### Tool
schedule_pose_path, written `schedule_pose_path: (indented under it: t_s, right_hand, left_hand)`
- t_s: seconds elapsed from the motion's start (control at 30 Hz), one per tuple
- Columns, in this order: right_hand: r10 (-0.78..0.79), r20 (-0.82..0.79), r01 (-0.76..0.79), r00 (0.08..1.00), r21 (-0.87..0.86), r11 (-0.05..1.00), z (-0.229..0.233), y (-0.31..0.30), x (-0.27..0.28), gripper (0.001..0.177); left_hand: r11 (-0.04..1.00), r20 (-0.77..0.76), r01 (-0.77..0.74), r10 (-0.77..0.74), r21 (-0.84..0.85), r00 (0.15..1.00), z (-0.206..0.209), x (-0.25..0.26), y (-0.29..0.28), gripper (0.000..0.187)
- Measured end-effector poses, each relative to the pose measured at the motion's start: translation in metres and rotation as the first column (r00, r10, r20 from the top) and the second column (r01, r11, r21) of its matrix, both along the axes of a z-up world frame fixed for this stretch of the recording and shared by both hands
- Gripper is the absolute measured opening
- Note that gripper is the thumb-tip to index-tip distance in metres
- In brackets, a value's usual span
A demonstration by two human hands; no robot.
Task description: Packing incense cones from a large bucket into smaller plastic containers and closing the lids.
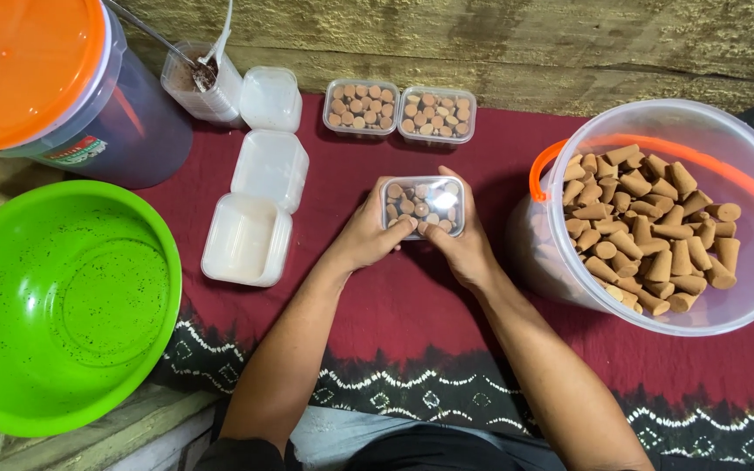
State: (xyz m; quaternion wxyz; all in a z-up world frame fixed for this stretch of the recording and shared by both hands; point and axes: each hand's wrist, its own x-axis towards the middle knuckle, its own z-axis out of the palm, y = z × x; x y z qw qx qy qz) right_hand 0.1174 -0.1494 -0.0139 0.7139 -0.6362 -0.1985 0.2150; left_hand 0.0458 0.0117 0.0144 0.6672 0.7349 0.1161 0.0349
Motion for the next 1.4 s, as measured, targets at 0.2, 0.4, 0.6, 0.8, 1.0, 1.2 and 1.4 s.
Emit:
schedule_pose_path:
  t_s: [0.2, 0.4, 0.6, 0.8, 1.0, 1.2, 1.4]
  right_hand:
    - [-0.021, 0.008, 0.021, 1.0, -0.021, 1.0, -0.002, 0.003, 0.002, 0.083]
    - [-0.032, -0.029, 0.032, 0.999, -0.009, 0.999, 0.007, 0.006, -0.003, 0.08]
    - [-0.039, -0.014, 0.039, 0.999, -0.015, 0.999, 0.006, 0.007, -0.003, 0.079]
    - [-0.037, -0.016, 0.037, 0.999, -0.016, 0.999, 0.005, 0.005, -0.002, 0.078]
    - [-0.047, -0.021, 0.047, 0.999, -0.003, 0.999, 0.005, 0.004, -0.001, 0.078]
    - [-0.013, -0.018, 0.013, 1.0, 0.01, 1.0, 0.005, 0.005, -0.001, 0.08]
    - [0.118, -0.144, -0.079, 0.983, 0.249, 0.965, 0.002, 0.002, 0.003, 0.074]
  left_hand:
    - [1.0, 0.015, -0.008, 0.008, 0.0, 1.0, -0.002, 0.0, -0.001, 0.054]
    - [1.0, 0.041, -0.006, 0.006, 0.0, 0.999, -0.026, 0.006, 0.004, 0.052]
    - [1.0, 0.053, -0.01, 0.01, -0.004, 0.999, -0.025, 0.006, 0.004, 0.053]
    - [1.0, 0.051, 0.002, -0.002, 0.0, 0.999, -0.027, 0.005, 0.005, 0.053]
    - [1.0, 0.047, 0.008, -0.008, 0.002, 0.999, 0.0, -0.001, -0.001, 0.053]
    - [1.0, 0.043, 0.016, -0.016, 0.001, 0.999, 0.0, 0.0, 0.0, 0.052]
    - [0.998, 0.028, 0.002, -0.001, -0.067, 1.0, -0.013, 0.002, 0.006, 0.054]
